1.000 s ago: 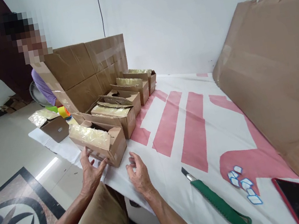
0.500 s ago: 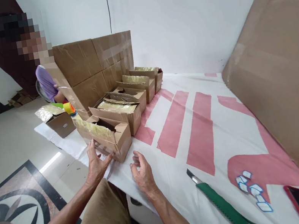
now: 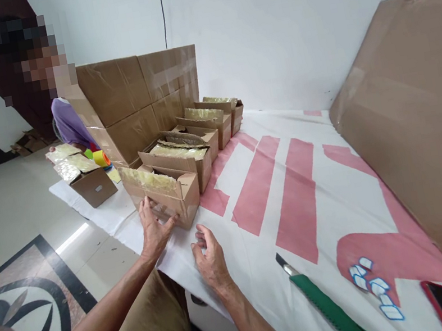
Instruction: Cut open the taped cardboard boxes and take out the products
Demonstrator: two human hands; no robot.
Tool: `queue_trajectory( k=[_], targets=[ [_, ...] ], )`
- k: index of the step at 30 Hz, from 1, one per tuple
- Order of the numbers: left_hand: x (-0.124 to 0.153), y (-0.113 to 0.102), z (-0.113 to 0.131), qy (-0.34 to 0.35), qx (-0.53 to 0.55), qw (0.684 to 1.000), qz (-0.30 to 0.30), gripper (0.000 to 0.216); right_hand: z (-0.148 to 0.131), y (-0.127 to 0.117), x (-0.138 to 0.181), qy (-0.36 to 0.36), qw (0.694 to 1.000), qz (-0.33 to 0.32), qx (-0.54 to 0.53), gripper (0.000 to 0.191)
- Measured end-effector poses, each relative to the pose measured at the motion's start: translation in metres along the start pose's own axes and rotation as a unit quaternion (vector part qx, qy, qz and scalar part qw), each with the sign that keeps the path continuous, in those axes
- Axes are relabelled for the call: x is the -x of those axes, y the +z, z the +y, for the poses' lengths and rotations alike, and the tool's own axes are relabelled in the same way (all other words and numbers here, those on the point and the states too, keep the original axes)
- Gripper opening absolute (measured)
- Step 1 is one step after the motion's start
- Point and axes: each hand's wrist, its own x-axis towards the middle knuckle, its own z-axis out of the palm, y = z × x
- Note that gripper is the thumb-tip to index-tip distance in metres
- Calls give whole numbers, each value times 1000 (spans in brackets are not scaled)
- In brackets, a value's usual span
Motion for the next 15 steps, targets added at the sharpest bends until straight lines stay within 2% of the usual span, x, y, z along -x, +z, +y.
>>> queue_trajectory(
  k=[7, 15],
  targets=[
    [-20, 25, 14, -25, -4, 1000, -13, 108, 0, 0, 1, 10, 1000, 0, 0, 46],
    [-49, 65, 30, -48, 12, 999, -17, 109, -4, -2, 2, 9, 1000, -8, -3, 44]
  ],
)
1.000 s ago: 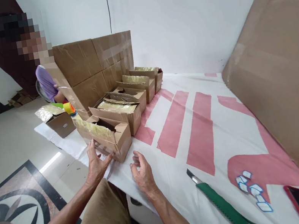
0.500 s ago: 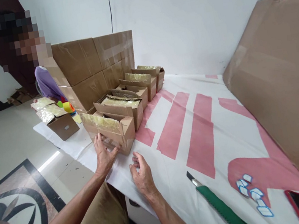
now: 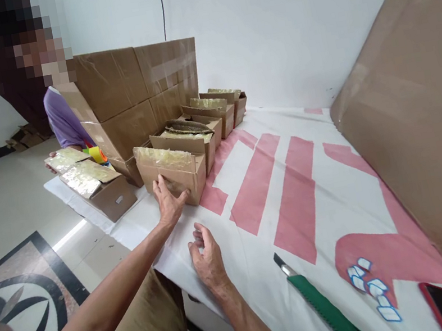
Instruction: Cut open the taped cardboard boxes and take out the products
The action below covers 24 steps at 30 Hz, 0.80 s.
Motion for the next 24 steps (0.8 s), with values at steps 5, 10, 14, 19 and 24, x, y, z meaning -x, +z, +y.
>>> queue_trajectory(
  k=[5, 10, 14, 19, 24],
  targets=[
    [-18, 23, 11, -12, 2, 1000, 2, 108, 1, 0, 0, 3, 1000, 2, -1, 45],
    [-32, 38, 14, -19, 11, 1000, 1, 108, 3, 1, 1, 7, 1000, 4, 1, 46],
    [-39, 38, 10, -18, 16, 1000, -6, 108, 5, 1, 1, 8, 1000, 4, 5, 48],
    [-43, 25, 5, -11, 19, 999, -40, 109, 5, 1, 1, 7, 1000, 14, 19, 49],
    [-22, 0, -3, 11, 38, 996, -80, 100, 2, -2, 0, -7, 999, 17, 30, 47]
  ],
)
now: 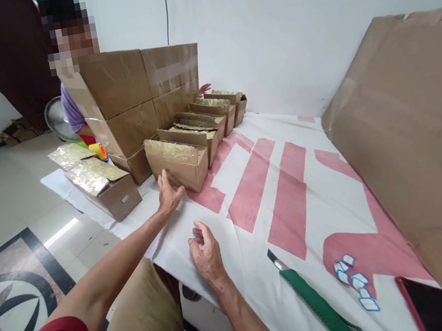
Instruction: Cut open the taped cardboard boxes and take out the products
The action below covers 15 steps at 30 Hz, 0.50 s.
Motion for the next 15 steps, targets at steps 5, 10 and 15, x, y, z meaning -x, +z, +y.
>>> queue_trajectory(
  k=[5, 10, 15],
  targets=[
    [71, -51, -7, 109, -27, 989, -95, 80, -5, -4, -6, -9, 1000, -28, 1, 40],
    [86, -146, -13, 247, -63, 967, -28, 60, -14, -12, -19, 12, 997, -75, 17, 37],
    [3, -242, -50, 135, -53, 967, 208, 73, -40, 4, -48, 23, 993, -100, 51, 39]
  ],
)
